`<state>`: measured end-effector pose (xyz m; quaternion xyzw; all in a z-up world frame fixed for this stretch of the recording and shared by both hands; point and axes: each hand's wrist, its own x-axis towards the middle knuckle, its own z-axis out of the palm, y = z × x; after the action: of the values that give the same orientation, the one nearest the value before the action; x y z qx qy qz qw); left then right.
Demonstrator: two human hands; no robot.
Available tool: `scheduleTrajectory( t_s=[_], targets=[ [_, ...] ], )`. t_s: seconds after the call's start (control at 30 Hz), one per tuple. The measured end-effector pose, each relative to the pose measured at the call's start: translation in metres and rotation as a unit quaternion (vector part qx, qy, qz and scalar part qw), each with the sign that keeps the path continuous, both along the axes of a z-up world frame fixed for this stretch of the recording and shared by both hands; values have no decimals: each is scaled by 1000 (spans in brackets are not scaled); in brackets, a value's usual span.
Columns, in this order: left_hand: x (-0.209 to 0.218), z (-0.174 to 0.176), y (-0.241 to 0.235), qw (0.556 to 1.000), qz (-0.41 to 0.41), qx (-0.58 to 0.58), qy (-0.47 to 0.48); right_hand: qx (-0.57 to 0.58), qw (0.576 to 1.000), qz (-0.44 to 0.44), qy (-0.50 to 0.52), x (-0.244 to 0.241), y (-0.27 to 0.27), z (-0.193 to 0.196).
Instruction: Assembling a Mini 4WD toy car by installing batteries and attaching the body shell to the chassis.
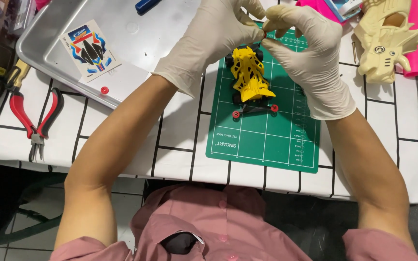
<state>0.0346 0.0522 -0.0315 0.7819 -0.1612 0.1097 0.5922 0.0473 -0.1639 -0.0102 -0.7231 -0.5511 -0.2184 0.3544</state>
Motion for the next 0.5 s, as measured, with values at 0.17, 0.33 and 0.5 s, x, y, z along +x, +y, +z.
scheduleTrajectory(
  t_s=[0.17, 0.33, 0.5],
  targets=[
    [-2, -1, -1, 1000, 3, -14, 19, -12, 999, 13, -46, 3, 2, 1],
    [-5, -8, -1, 999, 21, 35, 2, -14, 1000, 7, 3, 7, -1, -4],
    [-19, -23, 0, 944, 89, 288, -131, -19, 998, -39, 52, 28, -9, -22]
  ],
)
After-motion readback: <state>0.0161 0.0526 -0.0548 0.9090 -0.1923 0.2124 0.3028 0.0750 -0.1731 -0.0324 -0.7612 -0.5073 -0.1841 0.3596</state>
